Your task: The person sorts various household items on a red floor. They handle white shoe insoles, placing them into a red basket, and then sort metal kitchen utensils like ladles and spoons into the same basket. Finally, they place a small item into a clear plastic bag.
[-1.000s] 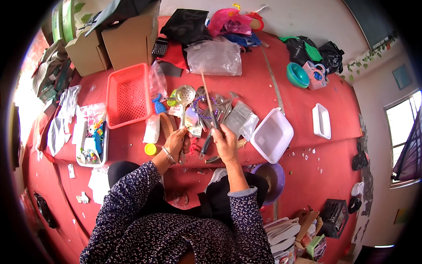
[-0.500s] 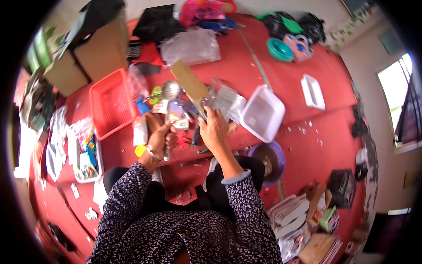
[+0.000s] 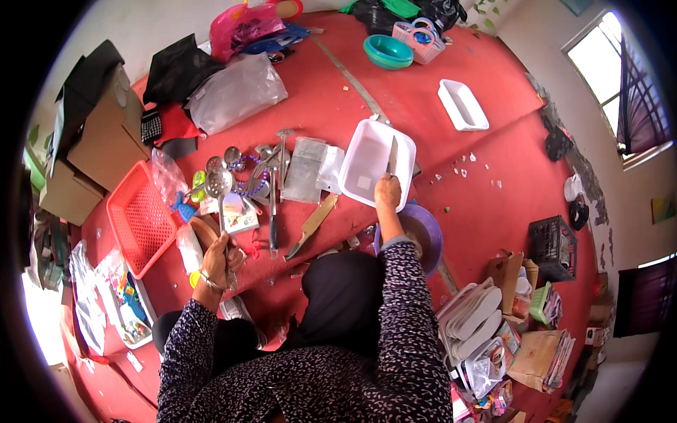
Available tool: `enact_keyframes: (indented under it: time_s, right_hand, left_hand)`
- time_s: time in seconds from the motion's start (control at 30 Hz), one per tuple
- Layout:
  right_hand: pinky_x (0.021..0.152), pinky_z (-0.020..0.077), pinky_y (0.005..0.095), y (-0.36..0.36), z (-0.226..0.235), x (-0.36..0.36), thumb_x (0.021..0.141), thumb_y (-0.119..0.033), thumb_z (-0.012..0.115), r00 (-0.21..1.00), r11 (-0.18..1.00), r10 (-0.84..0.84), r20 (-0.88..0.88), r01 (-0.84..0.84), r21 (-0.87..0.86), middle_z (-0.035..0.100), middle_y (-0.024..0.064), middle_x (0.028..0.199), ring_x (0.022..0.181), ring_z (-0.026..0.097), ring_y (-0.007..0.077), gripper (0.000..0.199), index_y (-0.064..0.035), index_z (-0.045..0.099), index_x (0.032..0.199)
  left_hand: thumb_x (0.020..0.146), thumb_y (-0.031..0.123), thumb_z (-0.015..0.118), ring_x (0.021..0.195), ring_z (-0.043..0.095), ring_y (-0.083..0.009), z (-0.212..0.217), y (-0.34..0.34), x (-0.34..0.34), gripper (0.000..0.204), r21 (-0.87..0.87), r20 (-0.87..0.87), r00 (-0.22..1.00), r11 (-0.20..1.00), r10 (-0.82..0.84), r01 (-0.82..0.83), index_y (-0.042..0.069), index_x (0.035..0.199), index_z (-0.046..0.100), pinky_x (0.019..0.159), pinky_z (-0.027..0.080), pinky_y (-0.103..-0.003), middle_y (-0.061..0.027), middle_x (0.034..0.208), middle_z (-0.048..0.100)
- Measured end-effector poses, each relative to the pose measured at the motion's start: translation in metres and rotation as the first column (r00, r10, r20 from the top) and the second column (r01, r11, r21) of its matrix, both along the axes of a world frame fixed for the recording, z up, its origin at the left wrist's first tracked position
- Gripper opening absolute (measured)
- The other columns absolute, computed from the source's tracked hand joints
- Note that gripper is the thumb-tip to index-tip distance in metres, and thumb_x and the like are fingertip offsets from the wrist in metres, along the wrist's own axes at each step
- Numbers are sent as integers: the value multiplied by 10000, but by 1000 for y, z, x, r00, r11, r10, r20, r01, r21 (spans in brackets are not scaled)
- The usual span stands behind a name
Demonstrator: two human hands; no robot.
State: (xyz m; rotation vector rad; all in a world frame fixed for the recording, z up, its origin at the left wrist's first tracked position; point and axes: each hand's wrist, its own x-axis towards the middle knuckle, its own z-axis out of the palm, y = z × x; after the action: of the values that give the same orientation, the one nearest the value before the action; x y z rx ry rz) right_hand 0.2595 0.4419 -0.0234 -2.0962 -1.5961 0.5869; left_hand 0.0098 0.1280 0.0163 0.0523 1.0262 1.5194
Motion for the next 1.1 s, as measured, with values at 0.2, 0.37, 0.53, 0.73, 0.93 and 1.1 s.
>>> enact_keyframes:
  time_s: [0.2, 0.37, 0.53, 0.73, 0.93, 1.1]
  right_hand:
    - [841, 382, 422, 9, -47, -26, 803, -246, 442, 992, 992, 128, 16, -128, 5, 491, 245, 1034, 965, 491, 360, 400, 33, 428, 1088]
    - [686, 445, 367, 27, -85, -28, 744, -166, 584, 927, 965, 229, -298, -257, -57, 564, 173, 845, 759, 563, 291, 301, 63, 500, 919]
    - [484, 449, 275, 61, -86, -2, 742, -170, 610, 817, 890, 104, -567, -331, -314, 560, 93, 689, 571, 548, 157, 233, 19, 554, 866]
    - [469, 461, 272, 55, -100, -3, 768, -168, 601, 755, 894, 120, -644, -365, -261, 556, 73, 671, 536, 543, 152, 206, 14, 550, 848]
    - [467, 460, 269, 41, -83, -21, 747, -188, 635, 481, 870, -144, -865, -354, -341, 574, 56, 676, 530, 550, 149, 211, -6, 560, 826]
    - [467, 463, 286, 51, -88, -15, 772, -166, 608, 760, 862, 38, -649, -353, -363, 552, 66, 664, 556, 553, 167, 176, -9, 547, 825]
  left_hand:
    - [900, 312, 343, 381, 311, -98, -1, 7, 6, 306, -99, -39, 998, 994, -39, 35, 71, 743, 446, 352, 249, -225, -3, 485, 351]
    - [900, 307, 344, 382, 313, -99, -8, 9, 7, 303, -119, -18, 999, 992, -49, 46, 68, 744, 445, 351, 252, -224, -6, 481, 349]
    - [901, 302, 340, 379, 311, -100, -12, 12, 7, 303, -119, 10, 998, 991, -58, 59, 66, 745, 448, 350, 249, -222, -5, 478, 344]
    - [896, 296, 346, 374, 310, -102, -8, 16, 9, 298, -128, 26, 995, 986, -100, 103, 58, 747, 443, 349, 254, -224, -9, 474, 341]
    - [888, 302, 358, 382, 322, -104, -7, 9, 13, 306, -203, 12, 989, 968, -146, 145, 47, 739, 438, 356, 269, -229, -12, 475, 344]
    - [892, 278, 368, 392, 335, -105, -3, 13, 16, 289, -208, -10, 978, 957, -208, 201, 42, 741, 440, 362, 277, -227, -12, 482, 352]
